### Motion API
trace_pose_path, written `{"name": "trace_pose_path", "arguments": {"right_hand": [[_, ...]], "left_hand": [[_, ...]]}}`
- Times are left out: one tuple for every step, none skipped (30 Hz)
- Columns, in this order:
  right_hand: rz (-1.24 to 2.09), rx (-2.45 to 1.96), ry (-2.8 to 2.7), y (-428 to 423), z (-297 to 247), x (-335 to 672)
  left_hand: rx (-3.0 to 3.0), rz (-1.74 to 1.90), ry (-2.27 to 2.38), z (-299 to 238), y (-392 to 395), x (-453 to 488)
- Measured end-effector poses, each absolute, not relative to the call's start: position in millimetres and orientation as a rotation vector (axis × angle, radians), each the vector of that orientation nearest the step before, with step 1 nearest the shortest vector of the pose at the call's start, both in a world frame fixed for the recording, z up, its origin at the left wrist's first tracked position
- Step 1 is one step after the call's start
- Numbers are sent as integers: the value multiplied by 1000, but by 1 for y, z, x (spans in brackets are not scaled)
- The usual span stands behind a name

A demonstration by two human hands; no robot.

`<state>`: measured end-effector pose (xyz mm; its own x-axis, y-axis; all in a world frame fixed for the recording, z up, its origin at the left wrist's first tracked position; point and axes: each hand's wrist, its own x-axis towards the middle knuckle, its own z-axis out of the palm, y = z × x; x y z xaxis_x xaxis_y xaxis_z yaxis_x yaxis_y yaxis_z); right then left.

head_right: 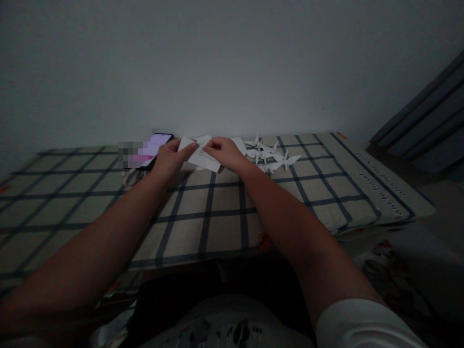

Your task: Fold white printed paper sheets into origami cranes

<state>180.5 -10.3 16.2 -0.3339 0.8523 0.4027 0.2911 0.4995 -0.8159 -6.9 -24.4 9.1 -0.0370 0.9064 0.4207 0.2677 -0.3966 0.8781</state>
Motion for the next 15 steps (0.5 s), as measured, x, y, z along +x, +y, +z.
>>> {"name": "trace_pose_path", "arguments": {"right_hand": [[815, -943, -1857, -10, 16, 181], [823, -936, -1848, -10, 16, 181], [831, -930, -1842, -10, 15, 181], [837, -924, -1843, -9, 15, 181], [837, -917, -1850, -9, 15, 181], [830, -907, -1859, -8, 14, 181], [823, -894, -1868, -7, 13, 181], [819, -881, -1874, -6, 13, 181], [817, -869, -1878, -5, 12, 181], [819, -860, -1878, -4, 11, 181], [824, -855, -1875, -3, 10, 181], [829, -851, -1874, -3, 9, 181], [827, -846, -1874, -2, 9, 181], [822, -839, -1875, -2, 9, 181], [817, -832, -1876, -1, 9, 182]], "left_hand": [[1680, 1443, 1254, 9, -26, -7], [1684, 1427, 1268, 9, -26, -7], [1689, 1421, 1279, 10, -27, -7], [1696, 1422, 1287, 10, -27, -7], [1705, 1424, 1293, 10, -27, -7], [1714, 1428, 1298, 11, -27, -7], [1724, 1430, 1301, 11, -27, -8], [1736, 1428, 1302, 11, -27, -8], [1747, 1420, 1298, 11, -27, -7], [1754, 1405, 1289, 11, -28, -7], [1756, 1388, 1275, 12, -29, -6], [1754, 1374, 1261, 12, -30, -6], [1751, 1366, 1251, 12, -31, -5], [1753, 1363, 1247, 12, -32, -4], [1760, 1363, 1243, 12, -33, -4]]}}
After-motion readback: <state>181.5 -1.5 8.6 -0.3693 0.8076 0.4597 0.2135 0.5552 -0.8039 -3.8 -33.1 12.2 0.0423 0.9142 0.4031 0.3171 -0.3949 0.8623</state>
